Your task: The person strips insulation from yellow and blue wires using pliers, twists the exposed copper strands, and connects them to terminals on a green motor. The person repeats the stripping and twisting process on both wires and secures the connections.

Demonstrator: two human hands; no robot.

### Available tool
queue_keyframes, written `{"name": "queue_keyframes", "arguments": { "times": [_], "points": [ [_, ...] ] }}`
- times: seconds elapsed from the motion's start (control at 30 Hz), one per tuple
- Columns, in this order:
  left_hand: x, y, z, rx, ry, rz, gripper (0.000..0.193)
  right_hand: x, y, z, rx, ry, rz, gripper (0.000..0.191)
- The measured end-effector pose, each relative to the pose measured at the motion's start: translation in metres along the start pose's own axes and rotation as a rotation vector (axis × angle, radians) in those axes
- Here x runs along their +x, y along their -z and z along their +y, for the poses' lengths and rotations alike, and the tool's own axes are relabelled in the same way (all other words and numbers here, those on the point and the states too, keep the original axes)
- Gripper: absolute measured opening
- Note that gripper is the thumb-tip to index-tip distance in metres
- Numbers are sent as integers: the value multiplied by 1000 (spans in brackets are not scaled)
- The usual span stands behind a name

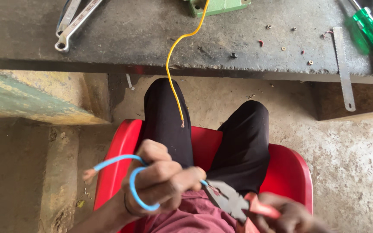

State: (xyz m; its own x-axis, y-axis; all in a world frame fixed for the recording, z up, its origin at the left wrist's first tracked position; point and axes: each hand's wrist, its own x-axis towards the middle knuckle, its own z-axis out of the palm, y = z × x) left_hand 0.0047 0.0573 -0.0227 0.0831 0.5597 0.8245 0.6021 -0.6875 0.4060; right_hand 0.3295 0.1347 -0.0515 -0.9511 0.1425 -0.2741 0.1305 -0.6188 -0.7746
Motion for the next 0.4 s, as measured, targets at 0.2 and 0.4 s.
{"name": "queue_keyframes", "arguments": {
  "times": [0.2,0.4],
  "points": [
    [7,4,-7,114,268,168,16,21,-16,36,-145,64,425,29],
    [9,-8,0,92,344,148,14,26,-32,-20,-1940,691,853,29]
  ]
}}
